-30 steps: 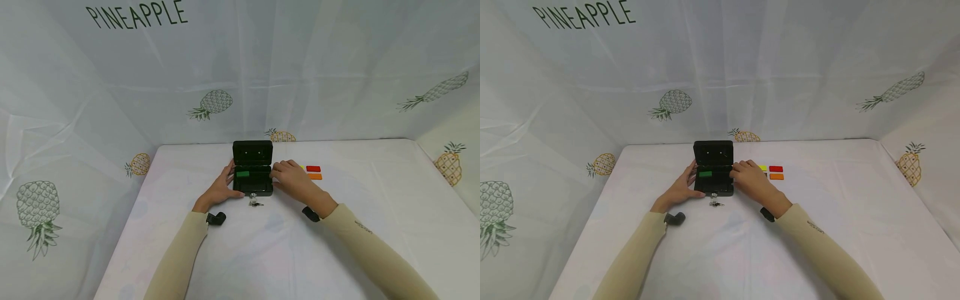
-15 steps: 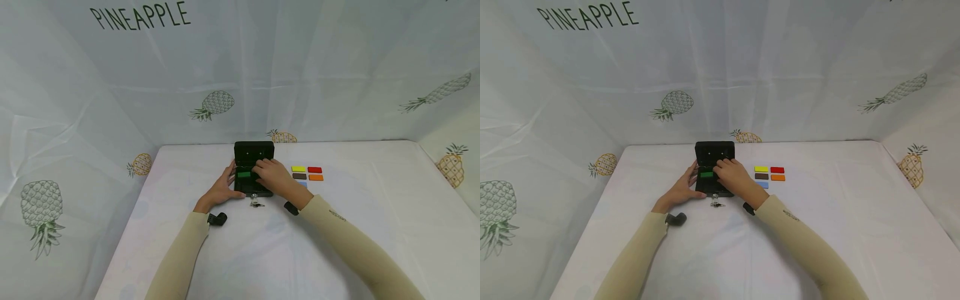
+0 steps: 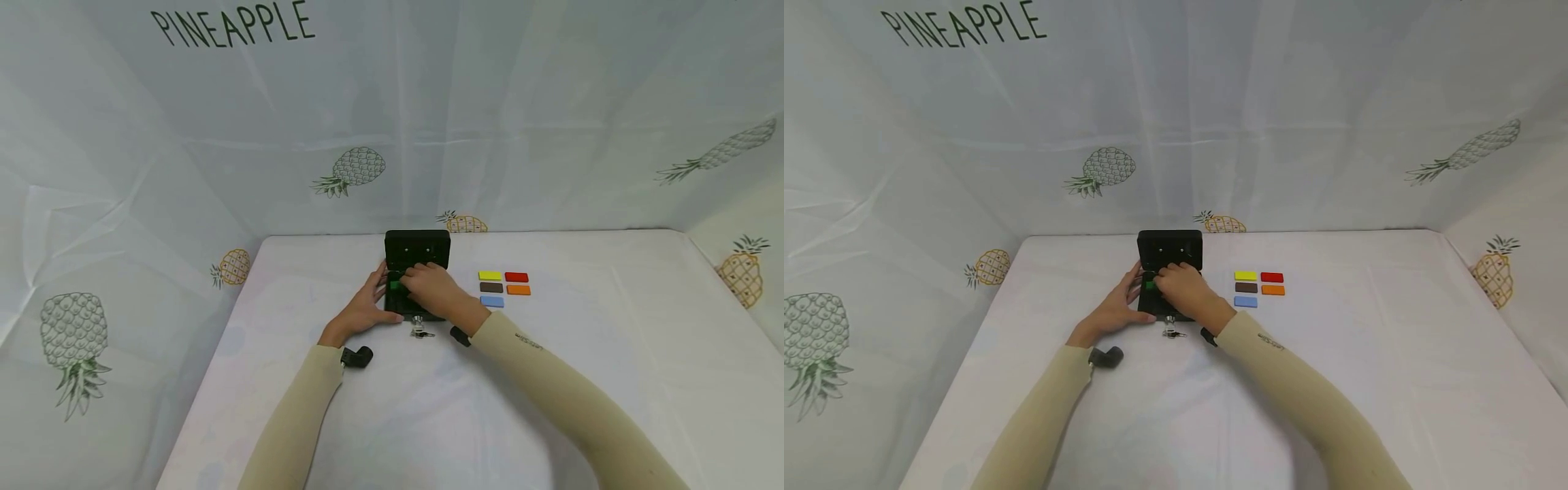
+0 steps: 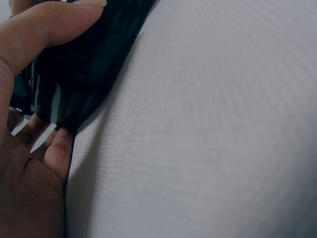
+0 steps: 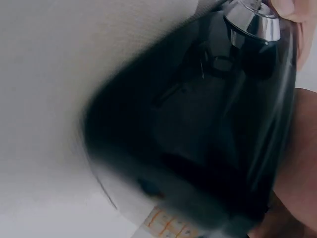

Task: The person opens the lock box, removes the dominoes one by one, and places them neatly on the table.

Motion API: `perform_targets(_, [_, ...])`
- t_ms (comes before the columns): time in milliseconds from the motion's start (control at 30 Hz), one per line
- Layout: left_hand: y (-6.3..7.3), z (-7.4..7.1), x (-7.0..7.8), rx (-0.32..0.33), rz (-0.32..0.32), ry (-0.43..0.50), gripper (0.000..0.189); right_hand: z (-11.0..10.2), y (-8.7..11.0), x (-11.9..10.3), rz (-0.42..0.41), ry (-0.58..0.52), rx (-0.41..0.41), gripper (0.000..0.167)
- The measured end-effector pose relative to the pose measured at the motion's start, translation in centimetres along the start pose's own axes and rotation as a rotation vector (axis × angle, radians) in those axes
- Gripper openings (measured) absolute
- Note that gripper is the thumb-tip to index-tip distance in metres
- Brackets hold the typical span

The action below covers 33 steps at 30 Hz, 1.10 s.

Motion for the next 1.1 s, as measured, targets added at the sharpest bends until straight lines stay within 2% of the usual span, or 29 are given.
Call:
perform_targets(300, [-0.1,0.1,0.0,0.002,-0.009,-0.001,0.126,0.3,-0.3,-0.1,-0.011,0.033,-0.057,0.023])
perform_targets(600, [-0.4,0.0,-0.4,0.008,0.01,-0.004,0.129,0.1,0.6,-0.1,0.001,0.005,-0.003,0.02])
perform_targets(800, [-0.3,0.0,-0.3,0.006,0.004,0.004,0.129,0.2,0.6,-0.1,0.011,0.015,0.012,0.027])
perform_targets(1100, [0.0,0.1,-0.1,0.007,-0.017,0.008,0.129,0.3,0.6,-0.2,0.007,0.019,0.025,0.023])
Point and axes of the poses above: each hand's wrist, its own y-axis away from the middle knuckle, its own z-axis out of the palm, x = y × z, the point moved 1 cm from there along -y, towards the middle knuckle, and after that the axes turned 14 degrees about -z, right-handed, at the moved point
